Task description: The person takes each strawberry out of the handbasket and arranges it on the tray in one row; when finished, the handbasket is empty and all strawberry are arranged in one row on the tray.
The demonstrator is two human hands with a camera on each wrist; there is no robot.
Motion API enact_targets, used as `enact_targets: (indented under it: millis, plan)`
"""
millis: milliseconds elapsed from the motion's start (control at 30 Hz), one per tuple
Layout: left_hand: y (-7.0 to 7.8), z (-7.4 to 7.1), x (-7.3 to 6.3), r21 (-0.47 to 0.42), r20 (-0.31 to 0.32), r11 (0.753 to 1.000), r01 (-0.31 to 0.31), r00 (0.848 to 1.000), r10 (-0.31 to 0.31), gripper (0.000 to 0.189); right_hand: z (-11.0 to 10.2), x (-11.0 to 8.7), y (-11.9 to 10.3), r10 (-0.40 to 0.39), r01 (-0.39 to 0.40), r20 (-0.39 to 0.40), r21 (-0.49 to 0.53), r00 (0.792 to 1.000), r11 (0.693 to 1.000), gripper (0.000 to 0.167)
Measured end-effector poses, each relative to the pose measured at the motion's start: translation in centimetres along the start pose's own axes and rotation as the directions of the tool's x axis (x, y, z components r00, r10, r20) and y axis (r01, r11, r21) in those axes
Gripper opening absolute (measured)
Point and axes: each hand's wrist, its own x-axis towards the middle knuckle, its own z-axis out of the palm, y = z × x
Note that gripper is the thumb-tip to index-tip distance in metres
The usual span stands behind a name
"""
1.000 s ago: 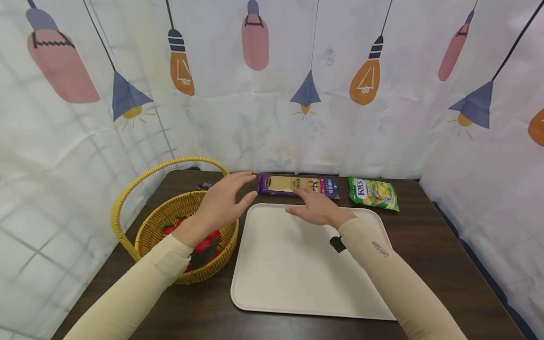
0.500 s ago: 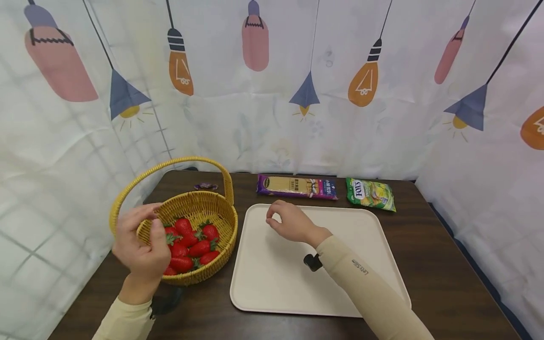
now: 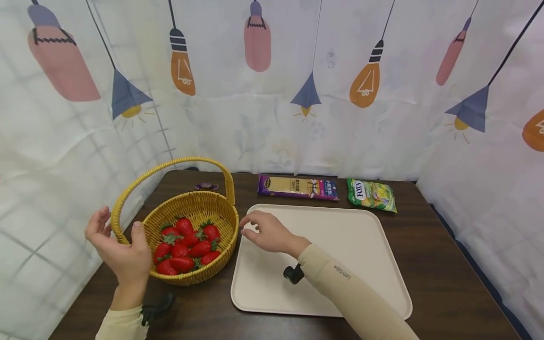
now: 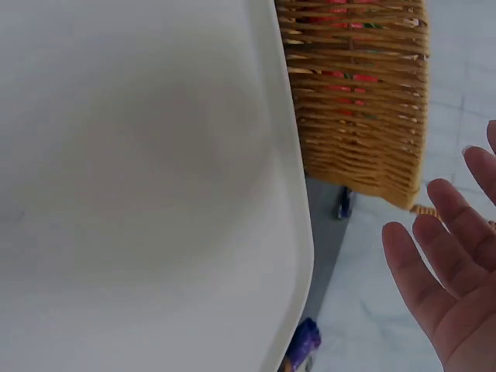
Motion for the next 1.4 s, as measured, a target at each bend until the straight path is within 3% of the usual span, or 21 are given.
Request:
enact_targets:
  millis: [100,267,433,600,833,900,1000,1167,1400]
  plan:
    - [-0.6,-0.6,-0.6,0.013,0.023,0.993,0.119,0.993,-0.119,0.049,0.2,0.5,-0.3,-0.012,0.012,-0.017,0.006,1.000,1.000,0.020]
    - [-3.7,-0.6,-2.6,0.030,0.038,0.960,0.280,0.959,-0.281,0.038,0.8,1.9,-0.5,0.019,-0.012,-0.096,0.076,0.995,0.997,0.015]
    - [-6.2,-0.8,-3.5,0.117,0.042,0.929,0.352,0.932,-0.359,0.019,2.2,3.5,-0.6,0.101,-0.078,-0.103,0.213,0.990,0.974,0.017]
    - [-7.1,-0.7,-3.1,0.196,0.039,0.915,0.353,0.930,-0.367,0.017,3.6,5.3,-0.7,0.116,-0.106,-0.018,0.278,0.993,0.955,0.022]
    - [-7.3,0.1,-2.4,0.220,0.029,0.885,0.411,0.904,-0.427,0.031,5.2,7.5,-1.7,0.019,-0.057,0.161,0.233,0.987,0.971,0.028]
    - [-7.3,0.1,-2.4,0.217,0.015,0.887,0.408,0.907,-0.421,0.030,5.8,8.1,-2.0,0.005,-0.052,0.196,0.235,0.981,0.971,0.029]
    - [-7.6,-0.1,-2.4,0.196,0.023,0.910,0.364,0.926,-0.376,0.030,6.5,8.8,-2.4,-0.015,-0.050,0.235,0.268,0.972,0.962,0.028]
    - [-8.1,-0.5,-2.4,0.173,0.036,0.939,0.297,0.951,-0.308,0.034,7.7,9.6,-2.8,-0.044,-0.088,0.336,0.367,0.941,0.926,0.030]
    - [-8.2,-1.2,-2.7,0.217,0.043,0.924,0.315,0.943,-0.331,0.038,9.0,10.1,-2.9,-0.060,-0.138,0.463,0.384,0.885,0.913,0.036]
